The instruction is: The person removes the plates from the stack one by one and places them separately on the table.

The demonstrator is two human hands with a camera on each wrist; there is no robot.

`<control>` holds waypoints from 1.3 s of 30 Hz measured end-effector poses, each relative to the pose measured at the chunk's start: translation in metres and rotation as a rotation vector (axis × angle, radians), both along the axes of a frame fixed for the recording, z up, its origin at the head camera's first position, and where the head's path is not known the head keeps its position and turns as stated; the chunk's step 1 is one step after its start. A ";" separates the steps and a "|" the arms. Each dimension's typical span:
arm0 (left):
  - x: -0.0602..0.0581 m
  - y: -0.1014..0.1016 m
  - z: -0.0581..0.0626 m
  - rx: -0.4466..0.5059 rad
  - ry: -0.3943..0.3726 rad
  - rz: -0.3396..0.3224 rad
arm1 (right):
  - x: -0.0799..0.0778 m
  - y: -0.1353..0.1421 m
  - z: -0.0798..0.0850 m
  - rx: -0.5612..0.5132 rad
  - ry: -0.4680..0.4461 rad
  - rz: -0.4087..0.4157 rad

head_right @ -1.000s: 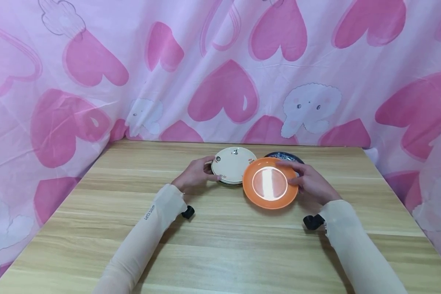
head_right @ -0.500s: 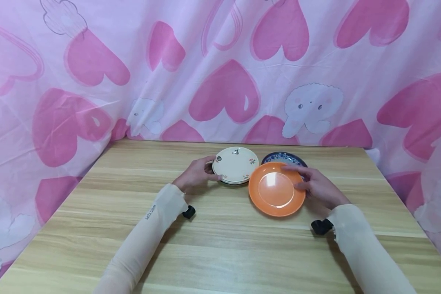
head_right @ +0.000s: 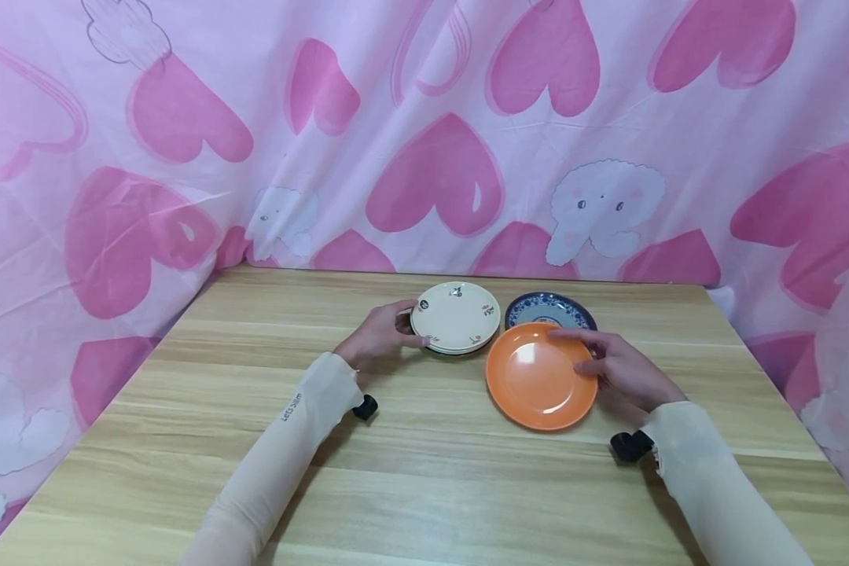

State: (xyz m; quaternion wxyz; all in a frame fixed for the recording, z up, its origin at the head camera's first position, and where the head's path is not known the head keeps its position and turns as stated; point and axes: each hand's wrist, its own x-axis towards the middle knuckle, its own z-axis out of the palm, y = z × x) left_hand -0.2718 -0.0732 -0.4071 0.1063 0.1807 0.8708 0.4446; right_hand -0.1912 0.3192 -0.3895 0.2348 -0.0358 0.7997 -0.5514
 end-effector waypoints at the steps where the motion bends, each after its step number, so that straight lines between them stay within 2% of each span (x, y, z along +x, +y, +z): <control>1: 0.001 0.000 -0.001 -0.006 0.003 -0.003 | 0.001 0.000 -0.001 -0.006 -0.010 -0.004; 6: 0.003 -0.001 -0.005 -0.009 -0.003 -0.013 | 0.004 0.001 -0.008 -0.015 -0.010 -0.001; 14: 0.007 -0.003 -0.012 -0.055 0.006 -0.012 | 0.010 0.005 -0.017 0.048 0.025 0.015; 17: 0.005 -0.001 -0.010 -0.072 -0.017 0.010 | 0.011 0.007 -0.016 0.075 0.024 0.012; 20: 0.001 0.003 -0.004 -0.066 -0.023 0.017 | 0.009 0.012 -0.010 0.132 0.066 0.025; 27: -0.009 0.007 0.006 -0.056 0.000 0.016 | 0.002 0.019 0.001 0.249 0.146 0.047; 32: -0.009 0.005 0.007 -0.044 -0.002 0.020 | 0.002 0.016 0.003 0.346 0.193 0.057; 39: -0.006 0.000 0.004 -0.026 -0.033 0.026 | 0.006 0.015 -0.001 0.401 0.184 0.055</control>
